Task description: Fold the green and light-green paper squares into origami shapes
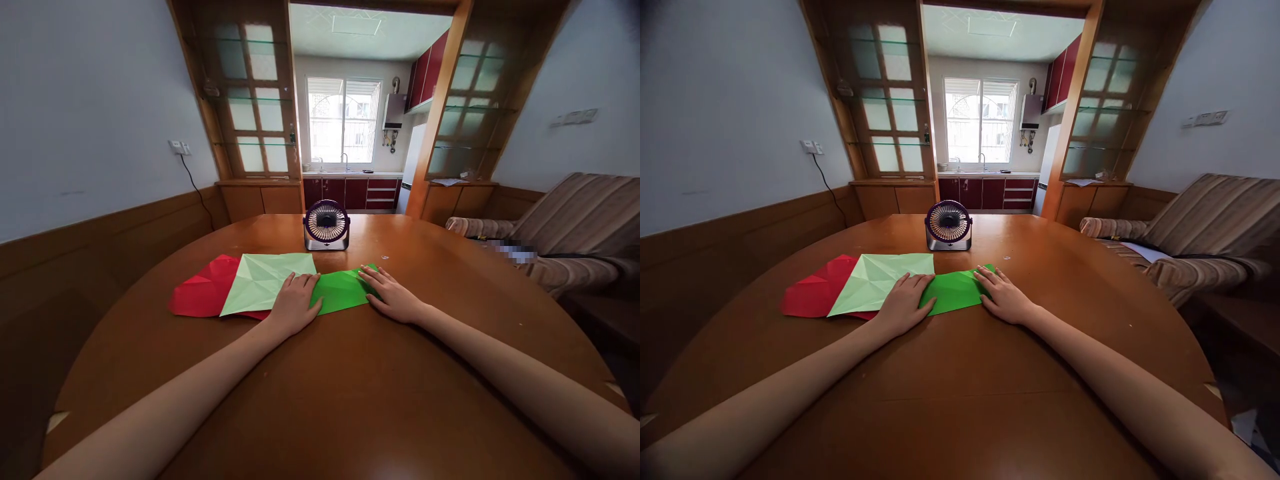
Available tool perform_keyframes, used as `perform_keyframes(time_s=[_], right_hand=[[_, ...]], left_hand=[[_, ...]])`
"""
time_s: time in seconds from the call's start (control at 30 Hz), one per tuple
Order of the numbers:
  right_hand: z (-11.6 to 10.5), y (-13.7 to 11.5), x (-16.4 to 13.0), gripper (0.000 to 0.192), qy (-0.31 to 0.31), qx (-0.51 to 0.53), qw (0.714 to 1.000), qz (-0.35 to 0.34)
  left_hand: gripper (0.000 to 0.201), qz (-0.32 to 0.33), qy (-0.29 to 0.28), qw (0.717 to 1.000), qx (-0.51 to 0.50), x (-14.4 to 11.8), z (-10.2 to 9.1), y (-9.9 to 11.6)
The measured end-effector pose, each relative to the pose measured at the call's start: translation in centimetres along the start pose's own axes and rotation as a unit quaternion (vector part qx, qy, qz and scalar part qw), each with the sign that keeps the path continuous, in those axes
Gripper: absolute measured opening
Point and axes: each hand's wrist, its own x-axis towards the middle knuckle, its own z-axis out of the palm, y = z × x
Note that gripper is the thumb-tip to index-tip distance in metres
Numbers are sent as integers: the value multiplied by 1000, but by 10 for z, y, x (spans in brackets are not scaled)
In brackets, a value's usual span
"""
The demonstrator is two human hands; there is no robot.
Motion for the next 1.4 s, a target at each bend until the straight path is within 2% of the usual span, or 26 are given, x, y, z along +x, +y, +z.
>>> perform_keyframes(time_s=[0.2,0.43,0.5,0.67,0.9,1.17,1.4], right_hand=[[4,-15,19,64,-5,10,1000,0],[11,-31,48,78,3,6,1000,-27],[14,-33,53,77,-11,12,1000,-19],[18,-32,55,65,-69,43,996,38],[16,-32,50,56,-7,18,1000,9],[11,-34,50,35,19,5,1000,-18],[14,-32,49,26,68,1,995,-78]], left_hand=[[47,21,19,1000,-1,0,-2,0],[44,86,59,994,-27,-1,-2,0],[43,79,49,994,-48,-1,0,0],[50,7,19,998,-62,-2,1,-1],[53,-10,6,998,-69,-2,-1,0],[48,-21,-30,997,-64,-2,-3,-3],[53,-39,-15,994,-105,-2,0,-8]])
